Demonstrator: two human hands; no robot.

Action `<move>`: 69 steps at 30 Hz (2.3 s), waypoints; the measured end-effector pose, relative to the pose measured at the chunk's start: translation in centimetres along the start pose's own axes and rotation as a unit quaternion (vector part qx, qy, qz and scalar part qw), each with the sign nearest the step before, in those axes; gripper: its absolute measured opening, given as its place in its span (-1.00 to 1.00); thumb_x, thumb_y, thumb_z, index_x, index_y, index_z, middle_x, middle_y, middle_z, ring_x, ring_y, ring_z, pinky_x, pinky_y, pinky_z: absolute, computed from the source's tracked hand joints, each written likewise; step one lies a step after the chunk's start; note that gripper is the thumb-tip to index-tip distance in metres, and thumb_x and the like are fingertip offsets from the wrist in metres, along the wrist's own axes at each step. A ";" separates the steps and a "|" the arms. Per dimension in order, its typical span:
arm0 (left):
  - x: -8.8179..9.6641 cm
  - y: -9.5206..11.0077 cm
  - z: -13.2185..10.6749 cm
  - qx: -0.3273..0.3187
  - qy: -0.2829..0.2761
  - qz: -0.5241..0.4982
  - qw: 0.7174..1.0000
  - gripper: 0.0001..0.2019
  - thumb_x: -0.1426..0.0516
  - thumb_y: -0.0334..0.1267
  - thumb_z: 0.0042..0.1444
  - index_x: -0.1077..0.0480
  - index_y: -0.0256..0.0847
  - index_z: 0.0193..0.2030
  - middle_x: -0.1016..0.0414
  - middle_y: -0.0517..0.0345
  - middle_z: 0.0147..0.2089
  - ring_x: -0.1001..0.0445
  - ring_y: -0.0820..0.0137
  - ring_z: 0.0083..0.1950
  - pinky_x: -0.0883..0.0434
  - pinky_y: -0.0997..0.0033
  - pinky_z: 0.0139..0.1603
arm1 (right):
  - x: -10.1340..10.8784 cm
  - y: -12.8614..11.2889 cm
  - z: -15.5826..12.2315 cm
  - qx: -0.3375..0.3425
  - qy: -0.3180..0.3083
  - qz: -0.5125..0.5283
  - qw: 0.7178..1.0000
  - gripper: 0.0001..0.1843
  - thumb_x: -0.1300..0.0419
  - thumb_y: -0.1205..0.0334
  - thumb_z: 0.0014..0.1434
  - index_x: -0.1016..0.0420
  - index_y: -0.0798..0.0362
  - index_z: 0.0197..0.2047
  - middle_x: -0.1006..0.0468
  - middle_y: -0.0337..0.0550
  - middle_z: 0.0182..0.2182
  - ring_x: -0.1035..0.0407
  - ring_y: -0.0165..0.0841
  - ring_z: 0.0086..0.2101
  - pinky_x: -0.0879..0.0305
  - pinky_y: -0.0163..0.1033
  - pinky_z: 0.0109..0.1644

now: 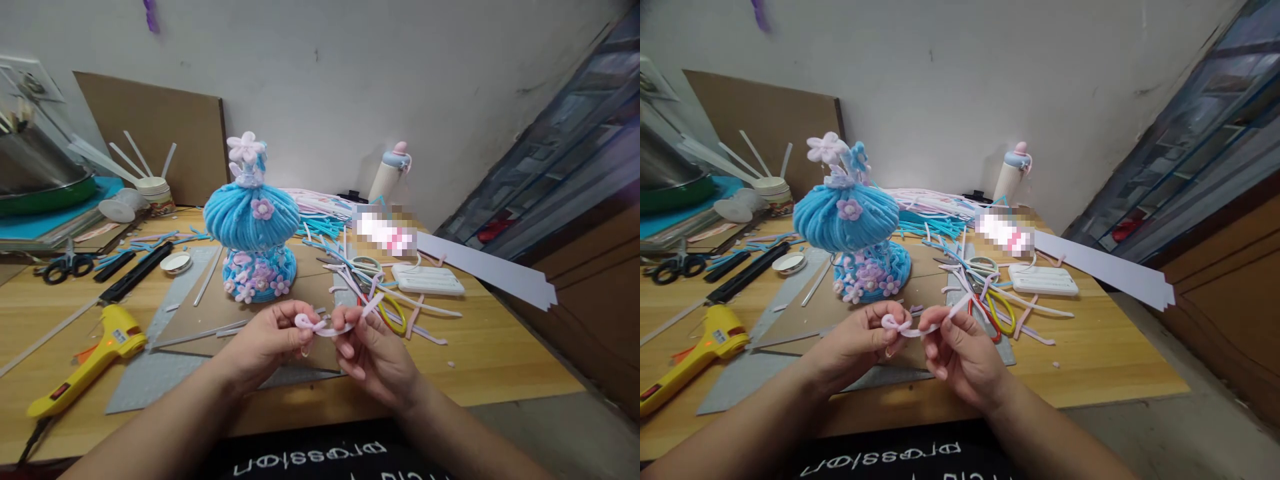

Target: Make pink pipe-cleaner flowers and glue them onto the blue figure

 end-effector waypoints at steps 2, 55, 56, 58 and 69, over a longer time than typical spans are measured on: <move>0.3 -0.1 0.1 -0.002 0.008 0.039 0.999 -0.76 -0.33 -0.23 -0.13 -0.43 -0.28 -0.36 -0.34 0.26 -0.49 -0.25 0.60 -0.53 -0.16 0.60 -0.50 | 0.4 -0.2 0.2 -0.001 0.028 0.006 1.000 -0.86 -0.31 0.09 0.04 -0.56 -0.06 -0.32 -0.43 -0.20 -0.36 -0.25 -0.52 -0.51 -0.16 -0.48 -0.59; -0.5 3.8 -0.9 -0.210 0.037 0.192 0.958 -0.86 -0.32 -0.47 -0.14 -0.55 -0.19 -0.40 -0.49 0.20 -0.39 -0.46 0.52 -0.31 -0.39 0.60 -0.26 | -4.9 -5.5 0.7 0.170 0.003 -0.550 0.818 -0.83 -0.12 0.53 -0.09 -0.27 0.07 -0.50 -0.27 -0.23 -0.33 -0.23 -0.43 -0.31 -0.17 -0.30 -0.23; -0.1 3.6 -0.8 -0.200 0.048 0.169 0.964 -0.83 -0.33 -0.47 -0.15 -0.54 -0.18 -0.38 -0.50 0.23 -0.40 -0.46 0.53 -0.34 -0.39 0.61 -0.28 | -4.7 -5.4 0.8 0.168 0.009 -0.551 0.818 -0.83 -0.12 0.52 -0.08 -0.27 0.07 -0.50 -0.27 -0.24 -0.33 -0.23 -0.43 -0.32 -0.16 -0.30 -0.23; 0.7 3.0 -0.6 -0.177 0.072 0.107 0.976 -0.74 -0.36 -0.46 -0.20 -0.52 -0.14 -0.32 -0.52 0.27 -0.41 -0.46 0.55 -0.37 -0.39 0.62 -0.32 | -4.0 -5.3 1.1 0.165 0.032 -0.545 0.822 -0.85 -0.13 0.50 -0.06 -0.28 0.07 -0.51 -0.28 -0.23 -0.35 -0.23 -0.42 -0.33 -0.15 -0.30 -0.27; 2.3 2.8 -0.4 -0.147 0.128 0.005 0.981 -0.83 -0.36 -0.32 -0.17 -0.51 -0.25 -0.39 -0.53 0.22 -0.44 -0.41 0.58 -0.48 -0.35 0.63 -0.41 | -1.0 -3.1 2.0 0.074 0.049 -0.335 0.938 -0.86 -0.25 0.21 0.07 -0.48 0.03 -0.27 -0.46 -0.21 -0.38 -0.31 -0.42 -0.38 -0.22 -0.30 -0.33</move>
Point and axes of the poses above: each hand's wrist, its own z-axis towards the middle knuckle, its own x-axis out of the back of the hand, y = z × x, the point moved 10 cm from there along z, towards the middle knuckle
